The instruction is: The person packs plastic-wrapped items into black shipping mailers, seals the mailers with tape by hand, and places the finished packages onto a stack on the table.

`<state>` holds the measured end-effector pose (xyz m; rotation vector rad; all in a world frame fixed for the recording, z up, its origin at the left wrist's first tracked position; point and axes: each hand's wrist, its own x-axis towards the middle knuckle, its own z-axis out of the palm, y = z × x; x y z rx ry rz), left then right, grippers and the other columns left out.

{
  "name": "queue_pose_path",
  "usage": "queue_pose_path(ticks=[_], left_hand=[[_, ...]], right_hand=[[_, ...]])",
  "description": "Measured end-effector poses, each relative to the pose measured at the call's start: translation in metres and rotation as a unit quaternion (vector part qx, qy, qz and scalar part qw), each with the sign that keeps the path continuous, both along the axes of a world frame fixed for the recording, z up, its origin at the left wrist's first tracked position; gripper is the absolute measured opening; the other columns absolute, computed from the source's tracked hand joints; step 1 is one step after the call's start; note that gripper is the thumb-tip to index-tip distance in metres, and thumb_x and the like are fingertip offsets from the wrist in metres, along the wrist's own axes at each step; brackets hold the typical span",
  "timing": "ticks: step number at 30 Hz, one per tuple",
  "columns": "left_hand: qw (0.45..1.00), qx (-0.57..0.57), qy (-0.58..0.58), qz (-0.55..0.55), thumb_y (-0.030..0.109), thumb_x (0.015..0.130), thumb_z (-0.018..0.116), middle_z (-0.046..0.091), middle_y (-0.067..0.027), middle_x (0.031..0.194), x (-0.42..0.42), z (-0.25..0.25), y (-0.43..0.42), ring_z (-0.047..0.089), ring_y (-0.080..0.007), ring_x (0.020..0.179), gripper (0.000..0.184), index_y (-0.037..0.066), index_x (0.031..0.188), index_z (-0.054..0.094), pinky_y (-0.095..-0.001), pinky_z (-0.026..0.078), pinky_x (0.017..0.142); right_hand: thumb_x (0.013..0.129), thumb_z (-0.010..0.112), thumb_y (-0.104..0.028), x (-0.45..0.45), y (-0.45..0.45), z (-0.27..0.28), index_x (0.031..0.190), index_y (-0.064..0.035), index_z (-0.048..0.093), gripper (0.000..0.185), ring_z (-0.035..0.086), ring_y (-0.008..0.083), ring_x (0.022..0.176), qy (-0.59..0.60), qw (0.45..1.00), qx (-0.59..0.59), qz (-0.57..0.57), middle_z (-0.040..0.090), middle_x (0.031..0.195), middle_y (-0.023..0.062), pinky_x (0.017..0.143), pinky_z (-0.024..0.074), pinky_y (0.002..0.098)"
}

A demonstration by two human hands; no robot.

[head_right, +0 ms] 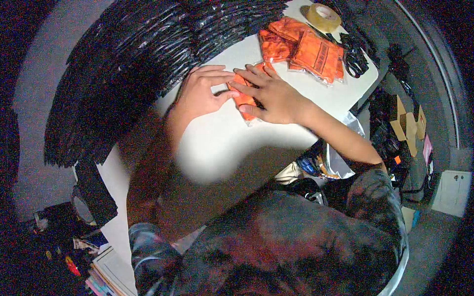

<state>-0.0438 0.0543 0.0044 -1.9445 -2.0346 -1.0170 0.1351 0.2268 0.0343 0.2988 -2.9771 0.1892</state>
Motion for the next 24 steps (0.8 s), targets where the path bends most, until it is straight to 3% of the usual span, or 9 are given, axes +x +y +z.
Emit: queue_pose_path(ticks=[2,5,7,8,11,15,18,21,24], left_hand=[[1.0,-0.01,0.012,0.006,0.025,0.081,0.082,0.076,-0.0095,0.115,-0.001,0.0,0.0,0.069,-0.0285,0.114,0.03,0.006,0.104,0.078,-0.0409,0.053,0.097],[0.999,-0.027,0.021,0.018,0.021,0.085,0.078,0.074,-0.0096,0.121,-0.002,-0.003,0.0,0.066,-0.0293,0.122,0.032,0.005,0.113,0.076,-0.045,0.05,0.102],[0.998,-0.041,-0.033,-0.016,0.023,0.093,0.069,0.064,-0.0128,0.139,0.0,-0.003,0.003,0.057,-0.0302,0.134,0.046,0.003,0.134,0.065,-0.0514,0.042,0.111],[0.998,-0.041,-0.034,-0.015,0.023,0.093,0.069,0.064,-0.0128,0.139,0.006,-0.005,0.003,0.057,-0.0302,0.134,0.046,0.003,0.134,0.065,-0.0514,0.042,0.111],[0.984,-0.165,0.07,0.012,0.041,0.099,0.059,0.036,-0.0136,0.164,0.02,-0.004,0.003,0.035,-0.0277,0.151,0.073,0.003,0.157,0.036,-0.055,0.023,0.123],[0.986,-0.155,0.058,0.002,0.044,0.097,0.062,0.038,-0.0126,0.163,0.017,0.0,0.0,0.035,-0.0269,0.151,0.075,0.003,0.155,0.039,-0.0607,0.021,0.122],[0.986,-0.152,0.073,-0.011,0.047,0.091,0.068,0.039,-0.0121,0.163,0.012,0.005,-0.003,0.036,-0.027,0.151,0.081,0.003,0.154,0.042,-0.0665,0.018,0.12],[0.983,-0.16,0.075,-0.058,0.054,0.079,0.078,0.045,-0.0123,0.158,0.005,0.012,-0.009,0.041,-0.0258,0.148,0.086,0.002,0.143,0.055,-0.0681,0.017,0.121],[0.982,-0.166,0.068,-0.065,0.056,0.077,0.079,0.044,-0.013,0.159,0.005,0.014,-0.01,0.04,-0.0272,0.148,0.089,0.001,0.143,0.054,-0.0694,0.018,0.12]], right_hand=[[0.096,0.06,-0.053,-0.004,0.009,0.011,0.15,-0.0086,0.05,0.071,0.038,0.0447,0.146,-0.061,0.993,-0.099,0.025,0.043,0.154,0.0267,0.123,0.0269,0.0527],[0.092,0.066,-0.053,-0.001,0.018,0.021,0.149,-0.0008,0.048,0.079,0.041,0.0464,0.143,-0.024,0.993,-0.116,-0.02,0.045,0.152,0.0292,0.121,0.0327,0.0485],[0.091,0.066,-0.055,0.002,0.022,0.007,0.148,0.0023,0.048,0.083,0.04,0.0463,0.144,0.008,0.998,-0.066,-0.008,0.044,0.153,0.0289,0.121,0.0327,0.0483],[0.09,0.066,-0.057,0.004,0.023,-0.001,0.147,0.0054,0.047,0.086,0.039,0.0462,0.145,0.041,0.999,-0.017,0.001,0.043,0.154,0.0287,0.121,0.0327,0.0482],[0.089,0.065,-0.061,0.008,0.018,-0.007,0.147,0.0053,0.046,0.09,0.035,0.0453,0.147,0.056,0.998,-0.004,-0.016,0.04,0.157,0.0263,0.121,0.0313,0.0507],[0.088,0.062,-0.067,0.013,0.013,-0.005,0.151,-0.0014,0.046,0.092,0.034,0.046,0.148,0.063,0.993,0.075,-0.063,0.038,0.159,0.0232,0.121,0.0262,0.0595],[0.087,0.06,-0.07,0.013,0.009,-0.004,0.153,-0.0054,0.043,0.094,0.037,0.0481,0.145,0.042,0.996,0.023,-0.073,0.04,0.158,0.0215,0.121,0.0241,0.063],[0.087,0.061,-0.069,0.021,-0.001,0.01,0.154,-0.0044,0.041,0.096,0.041,0.0464,0.143,0.0,0.996,0.048,-0.069,0.042,0.157,0.0205,0.121,0.0252,0.0622],[0.085,0.062,-0.07,0.021,0.006,0.01,0.153,-0.0021,0.041,0.098,0.044,0.0428,0.142,0.017,0.997,0.029,-0.071,0.044,0.156,0.0197,0.12,0.0258,0.0621]])
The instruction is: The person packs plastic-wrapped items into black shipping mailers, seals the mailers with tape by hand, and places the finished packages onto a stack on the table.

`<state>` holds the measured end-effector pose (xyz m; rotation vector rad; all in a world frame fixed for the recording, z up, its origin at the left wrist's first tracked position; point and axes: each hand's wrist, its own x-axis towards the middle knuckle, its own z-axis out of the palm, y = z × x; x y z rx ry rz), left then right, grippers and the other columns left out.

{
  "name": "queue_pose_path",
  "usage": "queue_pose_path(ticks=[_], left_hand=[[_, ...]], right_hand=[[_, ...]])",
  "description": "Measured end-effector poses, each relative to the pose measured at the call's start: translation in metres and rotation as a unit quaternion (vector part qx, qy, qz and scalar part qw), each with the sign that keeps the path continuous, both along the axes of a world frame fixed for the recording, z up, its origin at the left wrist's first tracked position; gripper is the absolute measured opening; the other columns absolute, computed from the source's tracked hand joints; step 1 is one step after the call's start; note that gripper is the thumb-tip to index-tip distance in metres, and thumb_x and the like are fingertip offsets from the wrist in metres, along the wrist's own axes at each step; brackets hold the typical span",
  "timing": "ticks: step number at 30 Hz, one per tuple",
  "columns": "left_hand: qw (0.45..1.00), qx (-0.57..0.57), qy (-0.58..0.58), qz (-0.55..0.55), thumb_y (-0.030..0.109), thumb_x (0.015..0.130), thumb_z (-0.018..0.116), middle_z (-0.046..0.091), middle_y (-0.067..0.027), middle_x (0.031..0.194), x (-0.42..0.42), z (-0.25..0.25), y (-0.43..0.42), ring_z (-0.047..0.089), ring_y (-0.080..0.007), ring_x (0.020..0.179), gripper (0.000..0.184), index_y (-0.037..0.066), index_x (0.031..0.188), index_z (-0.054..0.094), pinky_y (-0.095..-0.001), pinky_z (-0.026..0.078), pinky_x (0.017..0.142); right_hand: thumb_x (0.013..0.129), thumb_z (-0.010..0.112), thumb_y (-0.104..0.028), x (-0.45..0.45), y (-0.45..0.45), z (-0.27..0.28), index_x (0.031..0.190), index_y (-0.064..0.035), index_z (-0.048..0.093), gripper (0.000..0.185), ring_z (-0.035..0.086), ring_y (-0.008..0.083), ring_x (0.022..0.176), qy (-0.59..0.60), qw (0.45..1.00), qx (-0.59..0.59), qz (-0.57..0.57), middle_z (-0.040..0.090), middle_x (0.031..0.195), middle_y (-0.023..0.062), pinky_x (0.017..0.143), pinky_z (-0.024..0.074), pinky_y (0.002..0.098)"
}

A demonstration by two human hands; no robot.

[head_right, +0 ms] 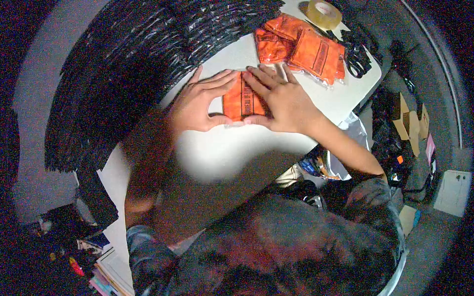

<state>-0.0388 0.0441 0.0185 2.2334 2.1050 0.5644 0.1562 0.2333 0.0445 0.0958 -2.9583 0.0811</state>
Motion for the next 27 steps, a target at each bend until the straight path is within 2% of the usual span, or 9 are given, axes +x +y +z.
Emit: queue_pose_path(ticks=[7,12,17,18,20,22,24,25,27], left_hand=[[0.998,-0.039,-0.042,0.029,0.048,0.073,0.084,0.036,-0.0133,0.164,0.007,0.0,-0.001,0.031,-0.029,0.153,0.102,0.004,0.155,0.04,-0.0679,0.016,0.12],[0.994,0.042,-0.102,0.008,0.055,0.074,0.081,0.048,-0.0121,0.152,0.011,-0.003,-0.005,0.046,-0.0292,0.14,0.092,0.003,0.144,0.051,-0.0695,0.03,0.11],[0.996,0.058,0.063,0.032,0.066,0.082,0.069,0.044,-0.0111,0.157,0.012,-0.016,-0.027,0.042,-0.0295,0.143,0.091,0.002,0.144,0.05,-0.0657,0.034,0.109],[0.989,0.147,0.016,0.024,0.062,0.085,0.069,0.05,-0.0144,0.153,0.016,-0.015,-0.042,0.046,-0.032,0.139,0.084,0.004,0.143,0.052,-0.0589,0.036,0.111],[0.987,0.131,-0.03,0.084,0.057,0.089,0.066,0.053,-0.0192,0.148,0.033,0.004,-0.079,0.049,-0.034,0.136,0.073,0.007,0.141,0.056,-0.0508,0.039,0.112],[0.972,0.232,-0.016,0.037,0.044,0.089,0.069,0.068,-0.0187,0.128,0.029,-0.023,-0.13,0.064,-0.0336,0.113,0.049,0.008,0.123,0.07,-0.0463,0.051,0.097],[0.94,0.137,0.079,0.303,0.028,0.087,0.073,0.076,-0.0124,0.096,0.035,0.0,-0.226,0.073,-0.0285,0.083,0.023,0.008,0.097,0.079,-0.0412,0.059,0.074],[0.886,0.28,0.002,0.37,0.016,0.081,0.075,0.074,-0.007,0.072,0.038,0.014,-0.252,0.07,-0.023,0.059,0.009,0.009,0.079,0.08,-0.0352,0.057,0.057],[0.745,0.361,-0.149,0.542,0.007,0.096,0.059,0.076,-0.0136,0.082,0.045,0.028,-0.308,0.073,-0.019,0.069,0.023,-0.003,0.083,0.076,-0.035,0.059,0.067]], right_hand=[[0.081,0.068,-0.069,0.002,0.009,-0.015,0.155,-0.0025,0.037,0.104,0.037,0.0373,0.148,-0.001,0.999,-0.044,-0.007,0.036,0.163,0.0147,0.119,0.0217,0.0671],[0.083,0.072,-0.06,-0.006,0.008,-0.012,0.158,-0.0055,0.034,0.101,0.032,0.0378,0.151,-0.029,0.998,-0.06,0.017,0.035,0.163,0.0162,0.119,0.0168,0.069],[0.087,0.065,-0.063,-0.015,0.001,0.007,0.158,-0.003,0.033,0.099,0.028,0.0426,0.152,-0.086,0.994,0.026,0.062,0.034,0.164,0.0195,0.122,0.019,0.0618],[0.089,0.062,-0.063,-0.021,0.002,0.008,0.158,-0.0031,0.035,0.095,0.027,0.0432,0.152,-0.088,0.991,0.059,0.076,0.033,0.164,0.0195,0.122,0.0187,0.0612],[0.091,0.06,-0.061,-0.038,-0.011,0.023,0.158,-0.0041,0.036,0.091,0.024,0.0432,0.153,-0.074,0.985,-0.005,0.155,0.031,0.165,0.0188,0.122,0.0174,0.0614],[0.093,0.059,-0.059,-0.04,-0.014,0.02,0.157,-0.0051,0.037,0.087,0.021,0.0433,0.154,-0.065,0.971,-0.072,0.219,0.029,0.166,0.018,0.123,0.0161,0.0616],[0.097,0.055,-0.051,-0.05,-0.013,0.01,0.156,-0.0054,0.04,0.076,0.018,0.043,0.155,-0.091,0.957,-0.018,0.276,0.028,0.166,0.019,0.123,0.0154,0.0609],[0.097,0.055,-0.048,-0.049,-0.021,0.011,0.156,-0.0085,0.042,0.072,0.016,0.0416,0.156,-0.101,0.957,-0.029,0.271,0.027,0.168,0.0165,0.124,0.0134,0.061],[0.097,0.056,-0.047,-0.046,-0.019,0.006,0.156,-0.0099,0.043,0.071,0.016,0.0414,0.156,-0.104,0.957,-0.034,0.269,0.026,0.168,0.0154,0.124,0.0126,0.0613]])
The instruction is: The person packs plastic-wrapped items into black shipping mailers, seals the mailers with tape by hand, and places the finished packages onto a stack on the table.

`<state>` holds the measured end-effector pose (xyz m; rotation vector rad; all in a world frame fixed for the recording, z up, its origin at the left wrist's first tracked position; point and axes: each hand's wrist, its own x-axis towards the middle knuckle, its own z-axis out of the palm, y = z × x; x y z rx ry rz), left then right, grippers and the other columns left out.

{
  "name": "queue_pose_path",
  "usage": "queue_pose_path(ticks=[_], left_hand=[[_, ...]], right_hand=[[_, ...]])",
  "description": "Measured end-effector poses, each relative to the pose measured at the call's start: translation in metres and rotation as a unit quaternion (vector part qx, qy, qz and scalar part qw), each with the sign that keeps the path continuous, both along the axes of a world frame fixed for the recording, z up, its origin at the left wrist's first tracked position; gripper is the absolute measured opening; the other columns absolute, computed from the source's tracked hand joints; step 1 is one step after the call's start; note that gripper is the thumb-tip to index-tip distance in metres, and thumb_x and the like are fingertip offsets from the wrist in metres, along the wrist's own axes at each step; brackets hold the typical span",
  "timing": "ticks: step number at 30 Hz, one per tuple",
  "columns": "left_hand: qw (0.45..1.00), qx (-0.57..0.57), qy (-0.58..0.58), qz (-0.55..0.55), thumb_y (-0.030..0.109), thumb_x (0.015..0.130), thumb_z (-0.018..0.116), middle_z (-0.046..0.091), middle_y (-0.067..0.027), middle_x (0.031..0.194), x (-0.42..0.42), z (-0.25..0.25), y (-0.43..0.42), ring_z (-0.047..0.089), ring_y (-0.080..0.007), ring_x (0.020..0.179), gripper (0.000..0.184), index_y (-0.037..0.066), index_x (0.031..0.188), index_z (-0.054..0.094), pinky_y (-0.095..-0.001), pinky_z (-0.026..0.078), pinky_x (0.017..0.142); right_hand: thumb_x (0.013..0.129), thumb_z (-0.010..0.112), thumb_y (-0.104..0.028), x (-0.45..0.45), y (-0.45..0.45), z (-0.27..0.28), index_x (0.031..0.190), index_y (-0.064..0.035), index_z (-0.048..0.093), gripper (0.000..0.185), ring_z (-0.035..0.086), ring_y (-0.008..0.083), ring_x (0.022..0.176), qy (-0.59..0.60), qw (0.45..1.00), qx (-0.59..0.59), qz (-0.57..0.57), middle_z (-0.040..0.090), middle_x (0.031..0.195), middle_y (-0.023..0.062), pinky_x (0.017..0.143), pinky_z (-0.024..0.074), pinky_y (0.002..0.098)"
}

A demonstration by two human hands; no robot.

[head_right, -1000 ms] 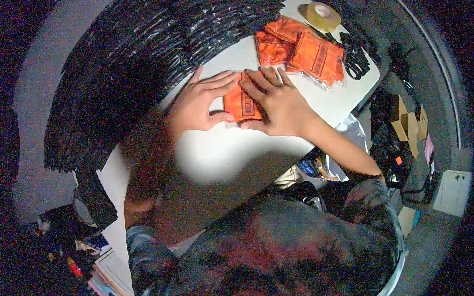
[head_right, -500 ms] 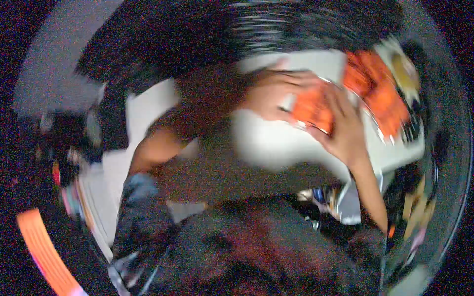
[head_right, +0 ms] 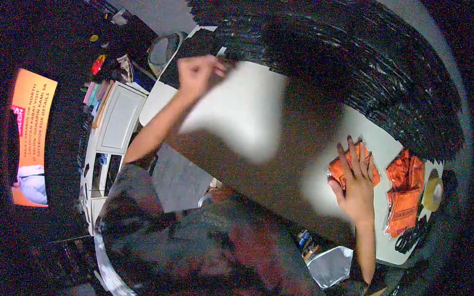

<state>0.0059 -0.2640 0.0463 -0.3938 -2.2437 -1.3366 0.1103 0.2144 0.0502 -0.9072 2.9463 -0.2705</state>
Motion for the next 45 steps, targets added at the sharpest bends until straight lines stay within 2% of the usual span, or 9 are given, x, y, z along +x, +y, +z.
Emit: queue_pose_path(ticks=[3,9,21,26,29,32,35,39,45], left_hand=[[0.916,-0.218,-0.155,0.299,0.04,0.104,0.051,0.076,-0.0225,0.1,-0.01,0.029,-0.06,0.075,-0.0367,0.094,0.051,-0.005,0.108,0.076,-0.0381,0.056,0.093],[0.792,-0.501,-0.145,0.319,0.048,0.108,0.038,0.036,-0.027,0.159,-0.043,-0.066,-0.12,0.033,-0.0466,0.147,0.064,0.008,0.157,0.039,-0.0605,0.032,0.116],[0.894,-0.314,-0.117,0.299,0.04,0.111,0.033,0.038,-0.0235,0.16,-0.024,-0.032,-0.13,0.03,-0.0436,0.15,0.053,0.011,0.154,0.046,-0.0599,0.025,0.12],[0.931,-0.134,-0.149,0.304,0.044,0.111,0.034,0.054,-0.0259,0.147,0.03,0.024,-0.091,0.045,-0.0352,0.145,0.056,0.011,0.154,0.046,-0.0406,0.032,0.119],[0.978,-0.057,-0.052,0.194,0.043,0.111,0.036,0.06,-0.0186,0.142,0.056,0.032,-0.029,0.054,-0.0182,0.131,0.059,0.002,0.152,0.046,-0.0336,0.039,0.11],[0.986,-0.161,0.01,0.034,0.041,0.111,0.032,0.051,-0.0255,0.15,0.059,0.03,0.042,0.046,-0.0344,0.144,0.063,-0.008,0.148,0.046,-0.0381,0.032,0.119],[0.96,-0.204,0.043,-0.187,0.008,0.098,0.046,0.047,-0.0237,0.154,0.035,0.006,0.107,0.039,-0.0415,0.147,0.051,-0.006,0.147,0.046,-0.0516,0.027,0.123],[0.827,-0.41,0.156,-0.351,0.025,0.1,0.059,0.034,-0.0177,0.163,0.015,0.006,0.204,0.03,-0.0379,0.152,0.062,0.005,0.155,0.039,-0.0548,0.025,0.123],[0.832,-0.367,0.15,-0.388,0.032,0.099,0.062,0.04,-0.0233,0.157,0.012,-0.033,0.233,0.034,-0.0394,0.149,0.066,-0.004,0.15,0.041,-0.053,0.03,0.121]], right_hand=[[0.096,0.059,-0.044,0.002,0.002,-0.005,0.155,-0.0121,0.044,0.07,0.015,0.041,0.157,-0.01,1.0,0.002,-0.004,0.025,0.169,0.0134,0.124,0.0114,0.0618],[0.095,0.061,-0.043,0.003,0.002,-0.003,0.154,-0.0124,0.046,0.069,0.015,0.0407,0.157,-0.011,1.0,0.004,-0.007,0.024,0.17,0.0118,0.124,0.0111,0.0618],[0.093,0.063,-0.047,0.004,0.001,-0.003,0.153,-0.0148,0.048,0.07,0.016,0.0399,0.157,-0.012,1.0,-0.007,-0.018,0.025,0.169,0.0111,0.124,0.012,0.0625],[0.093,0.062,-0.048,0.004,0.0,-0.002,0.152,-0.0145,0.049,0.069,0.014,0.0397,0.157,-0.014,1.0,-0.012,-0.021,0.025,0.169,0.0113,0.124,0.0113,0.0617],[0.094,0.062,-0.049,0.004,0.001,-0.001,0.154,-0.0149,0.046,0.071,0.014,0.0394,0.157,-0.017,1.0,-0.001,-0.024,0.024,0.169,0.0114,0.125,0.0111,0.0613],[0.095,0.06,-0.051,0.005,0.002,-0.002,0.157,-0.0163,0.041,0.073,0.015,0.0385,0.157,-0.002,1.0,0.005,-0.023,0.023,0.17,0.0104,0.125,0.0121,0.0605],[0.097,0.058,-0.05,0.01,-0.001,-0.007,0.159,-0.0184,0.037,0.073,0.016,0.039,0.157,0.019,0.997,0.001,-0.079,0.024,0.169,0.0104,0.124,0.0137,0.0607],[0.097,0.058,-0.049,0.034,0.003,-0.016,0.16,-0.0196,0.034,0.073,0.017,0.0389,0.157,0.044,0.977,0.015,-0.21,0.025,0.169,0.0106,0.124,0.0145,0.0608],[0.091,0.063,-0.022,0.083,0.024,0.015,0.161,-0.0084,0.027,0.08,0.016,0.0403,0.156,0.029,0.948,0.05,-0.313,0.02,0.17,0.0141,0.124,0.0172,0.0616]])
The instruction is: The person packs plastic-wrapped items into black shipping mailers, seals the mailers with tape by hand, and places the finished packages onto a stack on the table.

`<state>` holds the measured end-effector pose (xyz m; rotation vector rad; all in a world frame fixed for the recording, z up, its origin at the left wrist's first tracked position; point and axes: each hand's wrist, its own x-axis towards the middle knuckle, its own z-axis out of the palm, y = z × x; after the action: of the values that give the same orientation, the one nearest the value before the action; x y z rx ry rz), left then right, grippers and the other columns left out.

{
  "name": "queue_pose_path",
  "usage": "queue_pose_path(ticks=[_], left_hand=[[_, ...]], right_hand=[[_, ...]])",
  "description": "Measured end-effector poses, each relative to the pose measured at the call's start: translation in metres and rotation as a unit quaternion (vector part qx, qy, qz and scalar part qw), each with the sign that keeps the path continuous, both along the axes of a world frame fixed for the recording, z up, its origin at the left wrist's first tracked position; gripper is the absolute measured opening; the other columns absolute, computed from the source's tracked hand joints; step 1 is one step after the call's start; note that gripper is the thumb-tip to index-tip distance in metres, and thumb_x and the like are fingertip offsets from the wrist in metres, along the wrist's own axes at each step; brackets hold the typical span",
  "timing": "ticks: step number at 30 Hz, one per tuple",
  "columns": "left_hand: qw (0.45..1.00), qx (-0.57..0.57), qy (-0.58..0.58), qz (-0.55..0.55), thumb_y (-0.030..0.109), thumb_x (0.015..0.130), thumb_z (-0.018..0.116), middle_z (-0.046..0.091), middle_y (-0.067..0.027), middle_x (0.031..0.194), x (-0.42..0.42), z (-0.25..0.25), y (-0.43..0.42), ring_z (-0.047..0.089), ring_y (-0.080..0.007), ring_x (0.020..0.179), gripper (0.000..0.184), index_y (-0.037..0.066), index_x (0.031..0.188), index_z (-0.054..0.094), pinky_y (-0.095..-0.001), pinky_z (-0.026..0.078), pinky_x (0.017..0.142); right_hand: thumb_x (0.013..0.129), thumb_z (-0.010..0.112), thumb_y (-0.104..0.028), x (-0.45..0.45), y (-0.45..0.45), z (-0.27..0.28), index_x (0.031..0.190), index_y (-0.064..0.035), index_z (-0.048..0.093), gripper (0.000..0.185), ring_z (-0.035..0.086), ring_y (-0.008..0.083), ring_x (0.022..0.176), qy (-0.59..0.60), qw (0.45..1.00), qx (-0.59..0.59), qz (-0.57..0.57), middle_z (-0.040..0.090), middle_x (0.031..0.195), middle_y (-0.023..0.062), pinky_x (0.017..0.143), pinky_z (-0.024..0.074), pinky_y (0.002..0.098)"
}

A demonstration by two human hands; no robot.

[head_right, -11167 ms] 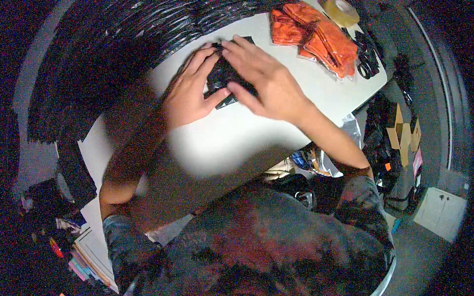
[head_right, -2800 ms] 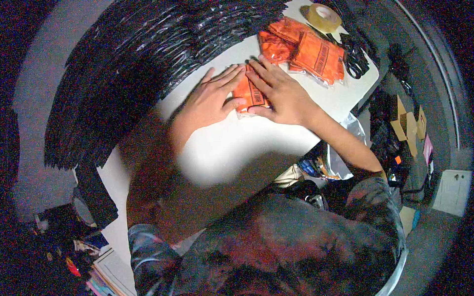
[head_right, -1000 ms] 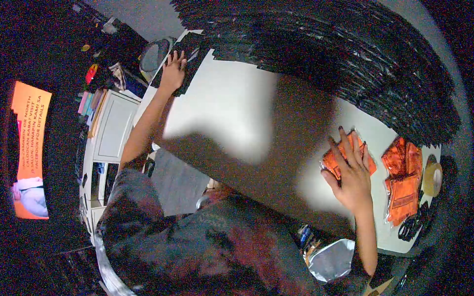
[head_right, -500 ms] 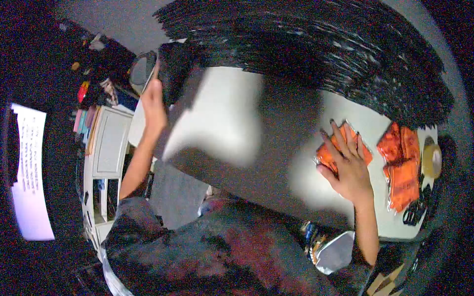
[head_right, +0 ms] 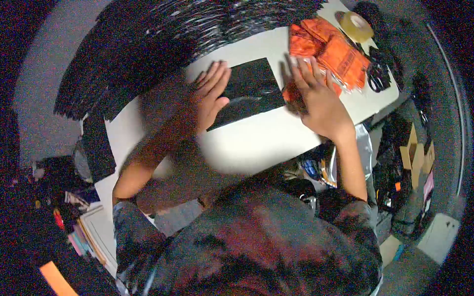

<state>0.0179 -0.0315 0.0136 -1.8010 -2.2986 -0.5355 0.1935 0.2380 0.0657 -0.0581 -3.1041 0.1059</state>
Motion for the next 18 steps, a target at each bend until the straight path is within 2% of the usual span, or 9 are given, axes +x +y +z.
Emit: queue_pose_path(ticks=[1,2,3,6,7,10,11,12,18], left_hand=[[1.0,0.006,-0.002,0.022,0.032,0.099,0.062,0.041,-0.0264,0.156,-0.002,-0.006,-0.001,0.036,-0.0415,0.148,0.067,-0.007,0.149,0.041,-0.053,0.032,0.119],[0.999,0.011,-0.004,0.047,0.032,0.099,0.063,0.041,-0.0295,0.154,-0.002,-0.013,-0.001,0.037,-0.0437,0.146,0.067,-0.01,0.147,0.042,-0.053,0.034,0.118],[0.998,0.012,0.014,0.053,0.036,0.099,0.062,0.04,-0.034,0.152,-0.002,-0.022,-0.002,0.038,-0.0471,0.145,0.071,-0.014,0.145,0.041,-0.053,0.036,0.117],[0.997,-0.001,0.007,0.076,0.041,0.1,0.06,0.039,-0.0345,0.153,0.009,-0.015,-0.005,0.038,-0.0474,0.144,0.074,-0.015,0.145,0.04,-0.0536,0.035,0.118],[0.997,-0.001,0.007,0.076,0.041,0.1,0.06,0.039,-0.0345,0.153,0.009,-0.017,-0.006,0.038,-0.0474,0.144,0.074,-0.015,0.145,0.04,-0.0536,0.035,0.118],[0.994,-0.018,0.029,0.101,0.047,0.098,0.059,0.038,-0.0343,0.154,0.003,-0.018,-0.012,0.037,-0.0468,0.145,0.081,-0.016,0.145,0.04,-0.0532,0.034,0.119],[0.996,-0.016,-0.005,0.092,0.046,0.097,0.062,0.032,-0.0342,0.157,0.002,-0.017,-0.016,0.031,-0.0471,0.148,0.084,-0.015,0.148,0.034,-0.0541,0.029,0.12],[0.996,-0.015,-0.041,0.082,0.044,0.096,0.064,0.026,-0.034,0.161,0.003,-0.016,-0.019,0.026,-0.0474,0.151,0.087,-0.014,0.151,0.029,-0.0551,0.025,0.122],[0.996,-0.012,-0.036,0.079,0.046,0.094,0.066,0.026,-0.0334,0.161,0.001,-0.019,-0.02,0.024,-0.0473,0.151,0.09,-0.013,0.152,0.029,-0.055,0.024,0.123]], right_hand=[[0.089,0.061,-0.01,-0.001,-0.013,0.021,0.159,-0.001,0.028,0.078,0.017,0.041,0.156,0.002,1.0,-0.016,0.008,0.021,0.17,0.0144,0.124,0.0187,0.0606],[0.089,0.061,-0.01,-0.008,-0.023,0.02,0.159,-0.001,0.028,0.078,0.017,0.041,0.156,0.001,1.0,-0.015,0.0,0.021,0.17,0.0144,0.124,0.0187,0.0606],[0.091,0.061,-0.013,-0.018,-0.031,0.017,0.158,-0.0001,0.031,0.074,0.018,0.0406,0.156,0.022,0.997,-0.044,0.056,0.022,0.169,0.0154,0.124,0.0198,0.0601],[0.098,0.059,-0.026,-0.062,-0.062,-0.01,0.154,0.0033,0.036,0.067,0.021,0.0383,0.155,0.075,0.974,-0.121,0.175,0.026,0.166,0.019,0.123,0.0225,0.0588],[0.102,0.054,-0.04,-0.075,-0.066,-0.027,0.154,0.0033,0.036,0.07,0.023,0.0371,0.155,0.085,0.972,-0.076,0.205,0.028,0.165,0.0207,0.123,0.0233,0.0581],[0.105,0.046,-0.047,-0.09,-0.067,-0.05,0.155,0.0018,0.035,0.071,0.024,0.0371,0.154,0.065,0.969,-0.054,0.234,0.029,0.165,0.0202,0.123,0.0227,0.057],[0.105,0.041,-0.054,-0.09,-0.063,-0.053,0.156,0.0001,0.034,0.075,0.024,0.0365,0.154,0.064,0.968,-0.023,0.241,0.029,0.165,0.0191,0.124,0.0212,0.0556],[0.105,0.041,-0.054,-0.091,-0.064,-0.052,0.156,0.0001,0.034,0.075,0.024,0.0365,0.154,0.061,0.967,-0.023,0.246,0.029,0.165,0.0191,0.124,0.0212,0.0556],[0.103,0.039,-0.062,-0.089,-0.067,-0.048,0.157,-0.0009,0.032,0.082,0.02,0.0348,0.156,0.034,0.974,-0.029,0.221,0.026,0.167,0.018,0.126,0.0177,0.0533]])
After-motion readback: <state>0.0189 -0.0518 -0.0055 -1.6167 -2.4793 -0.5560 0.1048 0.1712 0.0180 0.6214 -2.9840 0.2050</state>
